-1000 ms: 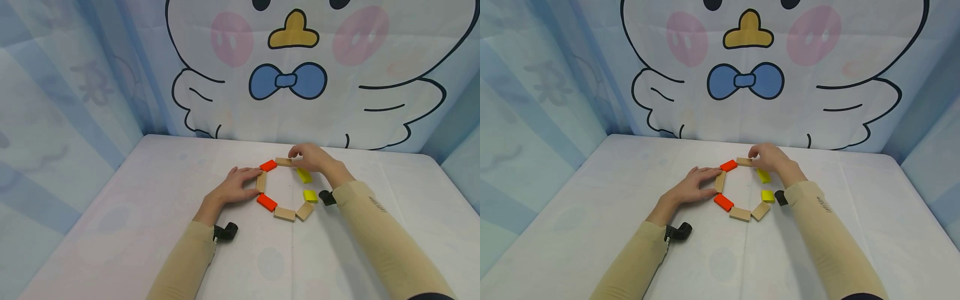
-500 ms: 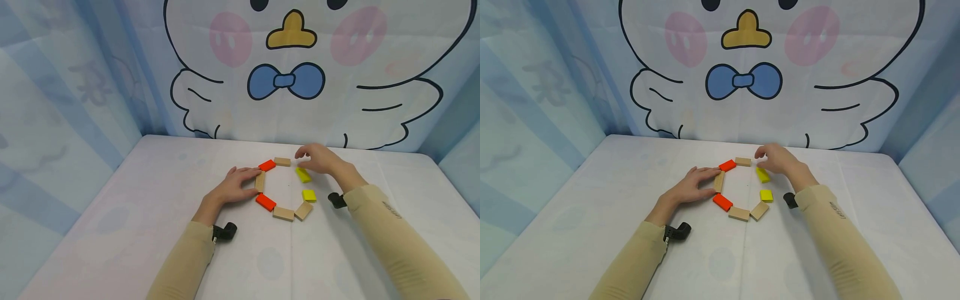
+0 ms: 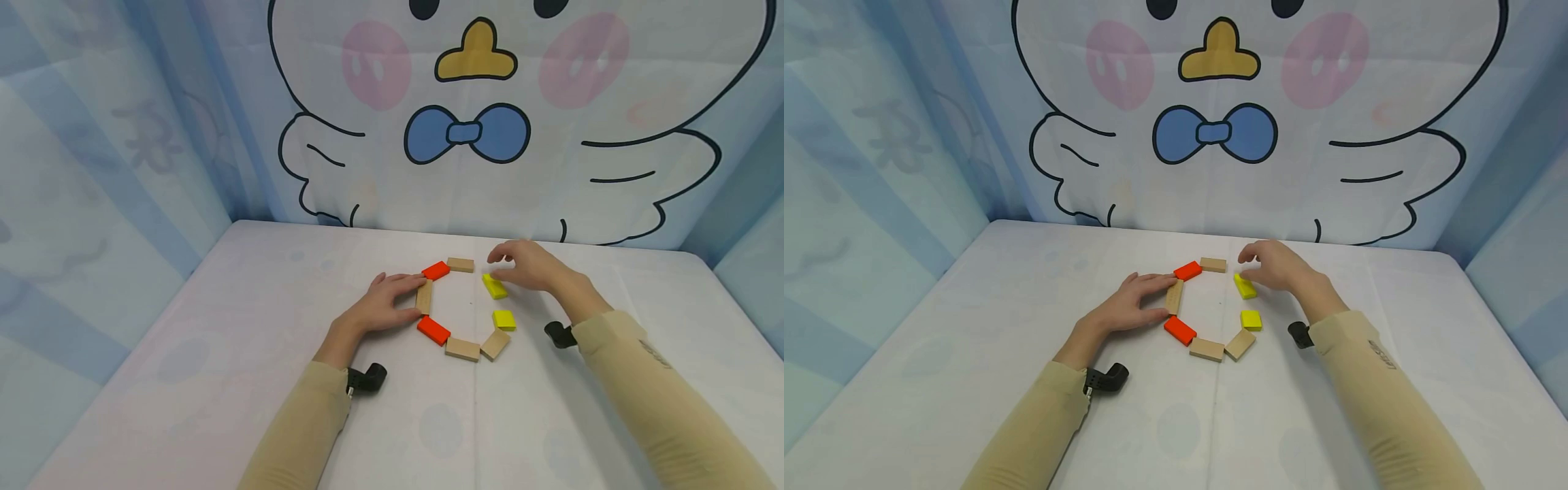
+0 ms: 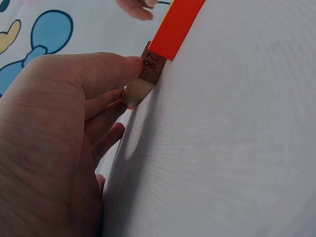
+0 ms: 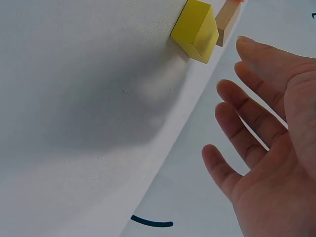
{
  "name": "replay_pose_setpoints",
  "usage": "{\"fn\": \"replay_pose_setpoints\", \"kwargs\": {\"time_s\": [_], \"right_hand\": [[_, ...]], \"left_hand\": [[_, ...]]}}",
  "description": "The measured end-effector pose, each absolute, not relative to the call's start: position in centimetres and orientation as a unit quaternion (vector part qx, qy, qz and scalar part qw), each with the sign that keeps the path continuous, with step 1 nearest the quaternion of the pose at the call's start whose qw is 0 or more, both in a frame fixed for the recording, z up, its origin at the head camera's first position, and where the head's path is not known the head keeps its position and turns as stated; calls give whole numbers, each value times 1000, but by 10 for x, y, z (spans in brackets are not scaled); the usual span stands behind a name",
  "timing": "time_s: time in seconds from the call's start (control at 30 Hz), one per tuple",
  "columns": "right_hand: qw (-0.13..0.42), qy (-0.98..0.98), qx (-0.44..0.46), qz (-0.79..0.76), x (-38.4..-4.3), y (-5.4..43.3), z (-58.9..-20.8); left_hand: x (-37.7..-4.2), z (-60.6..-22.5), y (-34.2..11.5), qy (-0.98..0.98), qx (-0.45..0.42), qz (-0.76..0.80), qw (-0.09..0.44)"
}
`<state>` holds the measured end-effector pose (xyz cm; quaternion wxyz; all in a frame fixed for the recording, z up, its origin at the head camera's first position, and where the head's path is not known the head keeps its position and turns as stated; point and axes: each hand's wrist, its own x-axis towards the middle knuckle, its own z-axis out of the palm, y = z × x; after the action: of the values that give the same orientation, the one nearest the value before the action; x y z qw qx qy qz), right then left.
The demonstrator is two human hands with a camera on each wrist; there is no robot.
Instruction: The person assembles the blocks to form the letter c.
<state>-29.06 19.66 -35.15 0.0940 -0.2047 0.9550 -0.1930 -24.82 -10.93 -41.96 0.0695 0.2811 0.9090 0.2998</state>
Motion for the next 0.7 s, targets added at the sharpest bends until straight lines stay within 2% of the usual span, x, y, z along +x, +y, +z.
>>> {"fn": "replay_pose_setpoints", "kwargs": {"time_s": [0.3, 0.7], "right_hand": [[111, 954, -203, -190, -280, 204, -356], [97, 949, -235, -187, -273, 210, -365]], "left_hand": [[-248, -420, -108, 909, 283, 299, 69], [-248, -421, -108, 912, 277, 295, 67]]}}
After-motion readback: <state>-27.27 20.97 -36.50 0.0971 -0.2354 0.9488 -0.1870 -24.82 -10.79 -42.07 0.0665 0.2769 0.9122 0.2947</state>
